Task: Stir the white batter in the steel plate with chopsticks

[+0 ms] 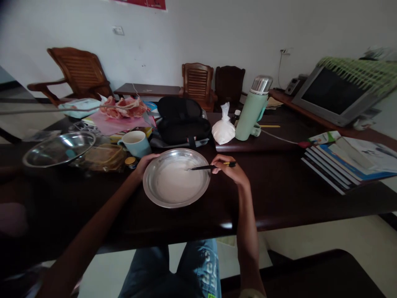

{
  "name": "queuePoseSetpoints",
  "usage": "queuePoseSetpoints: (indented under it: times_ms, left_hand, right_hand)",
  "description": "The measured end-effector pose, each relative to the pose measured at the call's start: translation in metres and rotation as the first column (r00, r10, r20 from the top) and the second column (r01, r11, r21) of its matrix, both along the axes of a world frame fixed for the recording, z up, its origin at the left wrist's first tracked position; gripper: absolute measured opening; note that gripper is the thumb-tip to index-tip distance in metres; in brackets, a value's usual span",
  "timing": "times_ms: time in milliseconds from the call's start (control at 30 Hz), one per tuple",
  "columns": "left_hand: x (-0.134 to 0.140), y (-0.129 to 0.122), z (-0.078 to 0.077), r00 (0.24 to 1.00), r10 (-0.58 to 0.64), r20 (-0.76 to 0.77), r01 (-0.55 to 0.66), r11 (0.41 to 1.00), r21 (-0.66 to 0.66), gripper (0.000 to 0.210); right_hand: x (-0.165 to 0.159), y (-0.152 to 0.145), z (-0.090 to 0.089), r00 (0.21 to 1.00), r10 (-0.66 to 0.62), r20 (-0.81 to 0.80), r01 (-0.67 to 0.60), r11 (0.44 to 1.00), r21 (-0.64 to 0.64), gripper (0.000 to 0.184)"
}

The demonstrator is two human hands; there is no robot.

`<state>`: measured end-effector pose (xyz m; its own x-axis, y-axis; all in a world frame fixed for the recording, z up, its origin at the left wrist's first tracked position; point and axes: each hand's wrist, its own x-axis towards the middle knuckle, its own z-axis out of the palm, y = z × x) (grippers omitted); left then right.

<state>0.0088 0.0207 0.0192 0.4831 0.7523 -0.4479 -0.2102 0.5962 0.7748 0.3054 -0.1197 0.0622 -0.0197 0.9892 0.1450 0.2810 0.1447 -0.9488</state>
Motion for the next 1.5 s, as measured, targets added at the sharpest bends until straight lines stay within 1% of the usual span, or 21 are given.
queuePoseSetpoints:
  times_ms: [33,100,200,300,367,433,500,567,633,667,767,800,833,933,1000,1033,1167,1233,1367,1433,1500]
  left_hand:
    - [0.001,0.003,0.000,1.000,-0.001,-0.007,0.001,1.000,-0.003,0.030]
    - [0.006,0.010,-0.001,1.000,-0.003,-0.012,0.003,1.000,0.007,0.031]
    - [0.019,0.024,0.000,0.998,-0.014,-0.063,0.016,1.000,0.027,0.031]
    - [0.029,0.033,0.003,0.993,-0.049,-0.105,0.050,0.999,0.013,0.028]
    - [0.030,0.035,0.004,0.990,-0.079,-0.116,0.079,0.997,-0.006,0.027]
    - [0.030,0.035,0.004,0.987,-0.091,-0.129,0.091,0.996,-0.006,0.027]
    - [0.029,0.034,0.004,0.987,-0.098,-0.127,0.101,0.995,0.011,0.027]
    - [0.030,0.035,0.003,0.988,-0.108,-0.111,0.111,0.994,0.023,0.024]
    - [0.031,0.035,0.002,0.988,-0.120,-0.099,0.122,0.992,0.016,0.022]
    - [0.031,0.036,0.002,0.988,-0.121,-0.097,0.123,0.992,0.009,0.022]
    - [0.032,0.038,-0.001,0.987,-0.127,-0.100,0.126,0.992,-0.013,0.022]
    - [0.032,0.039,-0.003,0.987,-0.128,-0.096,0.127,0.992,-0.011,0.021]
    - [0.032,0.040,-0.004,0.988,-0.127,-0.092,0.127,0.992,-0.005,0.019]
    - [0.032,0.040,-0.005,0.990,-0.097,-0.102,0.100,0.995,0.026,0.014]
    - [0.032,0.038,-0.004,0.988,-0.081,-0.129,0.086,0.996,0.036,0.014]
    - [0.032,0.038,-0.003,0.987,-0.079,-0.140,0.085,0.996,0.036,0.015]
    - [0.031,0.036,-0.001,0.984,-0.099,-0.145,0.103,0.995,0.017,0.017]
    - [0.031,0.036,-0.002,0.987,-0.096,-0.128,0.100,0.995,0.026,0.016]
    - [0.029,0.031,-0.001,0.990,-0.082,-0.110,0.087,0.995,0.038,0.017]
    - [0.029,0.028,0.001,0.992,-0.063,-0.114,0.068,0.997,0.044,0.017]
    - [0.030,0.026,0.003,0.992,-0.050,-0.120,0.056,0.997,0.046,0.016]
  right_hand:
    - [0.004,-0.002,0.002,1.000,0.014,-0.002,-0.014,1.000,-0.012,0.011]
    - [0.002,-0.005,0.004,0.995,0.099,-0.011,-0.100,0.994,-0.051,0.012]
    - [-0.014,-0.002,0.001,0.981,0.192,-0.017,-0.193,0.978,-0.079,0.013]
    - [-0.022,0.002,-0.002,0.990,0.138,0.003,-0.138,0.990,-0.022,0.014]
    - [-0.016,0.000,-0.001,0.999,0.048,0.024,-0.048,0.998,0.033,0.013]
    - [-0.008,-0.003,0.002,1.000,-0.006,0.029,0.005,0.999,0.048,0.013]
    - [-0.006,-0.005,0.003,0.999,0.044,0.022,-0.045,0.999,0.013,0.014]
    - [-0.012,-0.004,0.002,0.990,0.141,0.003,-0.141,0.989,-0.041,0.015]
    - [-0.018,-0.002,-0.001,0.985,0.173,-0.011,-0.173,0.983,-0.059,0.014]
    - [-0.019,-0.002,-0.001,0.989,0.148,-0.005,-0.148,0.988,-0.046,0.014]
    - [-0.011,-0.004,0.000,0.999,-0.005,0.048,0.003,0.999,0.040,0.013]
    - [-0.007,-0.005,0.001,0.998,-0.029,0.059,0.026,0.998,0.051,0.014]
    - [-0.003,-0.007,0.002,0.998,-0.018,0.061,0.016,0.999,0.040,0.014]
    - [-0.005,-0.007,0.003,0.990,0.139,0.009,-0.138,0.989,-0.058,0.015]
    - [-0.011,-0.004,0.000,0.980,0.197,-0.027,-0.198,0.975,-0.101,0.016]
    - [-0.013,-0.002,-0.001,0.982,0.186,-0.031,-0.188,0.977,-0.103,0.015]
    - [-0.006,-0.003,-0.002,1.000,0.009,0.018,-0.009,1.000,-0.015,0.013]
    - [-0.002,-0.005,-0.001,0.999,0.022,0.024,-0.022,1.000,-0.021,0.014]
    - [-0.013,-0.002,0.000,0.976,0.210,0.056,-0.205,0.975,-0.086,0.017]
    - [-0.016,-0.001,-0.001,0.976,0.178,0.128,-0.175,0.984,-0.039,0.016]
    - [-0.011,-0.002,0.000,0.986,0.047,0.162,-0.053,0.998,0.034,0.014]
